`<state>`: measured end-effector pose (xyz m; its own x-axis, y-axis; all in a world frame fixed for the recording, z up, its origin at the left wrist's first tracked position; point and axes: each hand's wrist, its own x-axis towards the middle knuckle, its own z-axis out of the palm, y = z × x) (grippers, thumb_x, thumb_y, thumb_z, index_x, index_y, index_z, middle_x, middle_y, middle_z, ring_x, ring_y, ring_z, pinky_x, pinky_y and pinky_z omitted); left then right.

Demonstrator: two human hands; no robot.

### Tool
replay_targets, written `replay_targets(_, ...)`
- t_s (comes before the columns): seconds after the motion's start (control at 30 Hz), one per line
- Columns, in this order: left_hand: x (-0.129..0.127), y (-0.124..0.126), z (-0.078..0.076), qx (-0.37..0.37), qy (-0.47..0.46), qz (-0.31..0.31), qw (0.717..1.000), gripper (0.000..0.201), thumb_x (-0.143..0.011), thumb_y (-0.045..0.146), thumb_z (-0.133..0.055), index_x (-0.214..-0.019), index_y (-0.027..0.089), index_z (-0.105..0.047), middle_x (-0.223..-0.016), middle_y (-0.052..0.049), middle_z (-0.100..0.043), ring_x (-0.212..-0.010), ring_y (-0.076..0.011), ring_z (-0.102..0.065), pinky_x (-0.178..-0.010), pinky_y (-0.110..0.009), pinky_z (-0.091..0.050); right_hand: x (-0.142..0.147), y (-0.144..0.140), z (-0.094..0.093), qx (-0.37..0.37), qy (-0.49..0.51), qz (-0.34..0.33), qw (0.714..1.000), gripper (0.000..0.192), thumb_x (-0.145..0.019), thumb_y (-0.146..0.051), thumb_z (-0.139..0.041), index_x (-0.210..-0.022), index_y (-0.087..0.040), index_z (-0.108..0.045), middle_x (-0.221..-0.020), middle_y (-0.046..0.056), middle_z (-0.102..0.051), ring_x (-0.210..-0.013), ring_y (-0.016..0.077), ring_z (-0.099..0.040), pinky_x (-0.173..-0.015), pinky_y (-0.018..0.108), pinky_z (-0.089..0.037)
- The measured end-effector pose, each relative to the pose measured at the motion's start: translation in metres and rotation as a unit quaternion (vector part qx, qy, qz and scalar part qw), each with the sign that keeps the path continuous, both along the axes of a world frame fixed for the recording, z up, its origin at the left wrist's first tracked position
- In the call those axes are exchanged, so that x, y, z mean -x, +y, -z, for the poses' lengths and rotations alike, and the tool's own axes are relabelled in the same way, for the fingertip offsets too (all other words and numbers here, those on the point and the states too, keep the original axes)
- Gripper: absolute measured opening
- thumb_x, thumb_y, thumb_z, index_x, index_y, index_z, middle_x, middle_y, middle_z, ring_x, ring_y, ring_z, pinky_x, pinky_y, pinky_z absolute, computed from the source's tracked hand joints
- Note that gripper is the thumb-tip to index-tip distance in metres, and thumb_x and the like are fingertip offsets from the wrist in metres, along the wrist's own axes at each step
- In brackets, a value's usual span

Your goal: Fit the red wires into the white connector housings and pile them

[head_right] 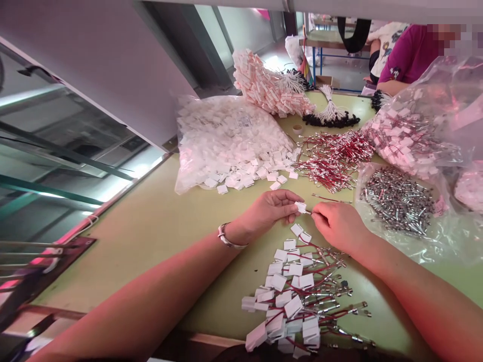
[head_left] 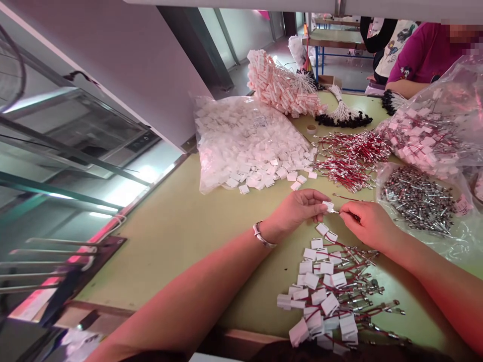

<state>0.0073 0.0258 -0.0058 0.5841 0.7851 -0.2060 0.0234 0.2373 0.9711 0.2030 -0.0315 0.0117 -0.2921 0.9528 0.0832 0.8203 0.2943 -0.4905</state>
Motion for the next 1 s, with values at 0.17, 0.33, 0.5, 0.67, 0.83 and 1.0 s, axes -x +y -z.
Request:
replay_targets(0.17,-0.008,-0.008,0.006,0.012,0.01,0.029,0.999,0.022,-0.072,0.025,-0.069,-0.085,0.016,-0.054,-0.058,0.003,-0.062,-0.049,-0.0084,-0.057,-0.048,-0.022,-0.043,0.007,-0.002,0.008,-0.002,-0.046,0.01,0.999,0.024,-0.088,-0.022,-0.04,-0.078,-0.019,-0.062,-0.068,0.004,-0.063,-0.06,0.0146,-0.053,-0.058,0.03,-0.033)
replay_targets(0.33,-0.009,-0.01,0.002,-0.019,0.057,0.059,0.996,0.023,-0.073,0.031,-0.066,-0.085,0.016,-0.053,-0.06,0.003,-0.06,-0.05,-0.0087,-0.055,-0.049,-0.023,-0.043,0.012,-0.006,0.01,0.021,-0.034,0.018,0.999,0.023,-0.088,-0.021,-0.043,-0.078,-0.018,-0.063,-0.067,0.005,-0.065,-0.059,0.015,-0.054,-0.058,0.03,-0.034)
replay_targets(0.5,0.012,0.014,-0.016,-0.344,0.277,-0.084,0.893,0.031,-0.071,0.041,-0.07,-0.09,0.018,-0.064,-0.081,-0.006,-0.061,-0.075,-0.0174,-0.055,-0.07,-0.032,-0.046,0.013,-0.01,0.005,0.073,0.023,-0.007,0.997,0.019,-0.084,-0.022,-0.05,-0.074,-0.02,-0.066,-0.069,0.003,-0.067,-0.06,0.0135,-0.055,-0.06,0.029,-0.039)
replay_targets(0.67,0.029,0.041,0.001,-0.379,0.477,-0.155,0.778,0.025,-0.082,0.038,-0.058,-0.085,0.014,-0.066,-0.085,-0.011,-0.059,-0.075,-0.0238,-0.057,-0.068,-0.037,-0.046,0.011,0.003,0.011,0.046,0.031,0.025,0.998,0.017,-0.086,-0.024,-0.051,-0.084,-0.02,-0.068,-0.085,0.004,-0.066,-0.065,0.0126,-0.056,-0.064,0.029,-0.042)
replay_targets(0.83,0.027,0.047,0.013,-0.396,0.467,-0.123,0.781,0.016,-0.081,0.022,-0.054,-0.085,0.015,-0.068,-0.092,-0.011,-0.06,-0.085,-0.0238,-0.059,-0.077,-0.035,-0.048,0.017,0.014,0.02,0.015,-0.156,0.038,0.987,0.015,-0.089,-0.026,-0.051,-0.091,-0.018,-0.064,-0.098,0.007,-0.061,-0.07,0.0158,-0.058,-0.059,0.03,-0.037)
replay_targets(1.0,0.025,0.038,0.006,-0.241,0.313,-0.137,0.908,0.012,-0.077,0.026,-0.062,-0.079,0.014,-0.065,-0.074,-0.005,-0.065,-0.068,-0.0171,-0.06,-0.068,-0.031,-0.05,0.017,0.011,0.018,0.022,-0.183,0.049,0.982,0.015,-0.091,-0.019,-0.045,-0.086,-0.016,-0.059,-0.092,0.009,-0.062,-0.069,0.0171,-0.058,-0.057,0.03,-0.033)
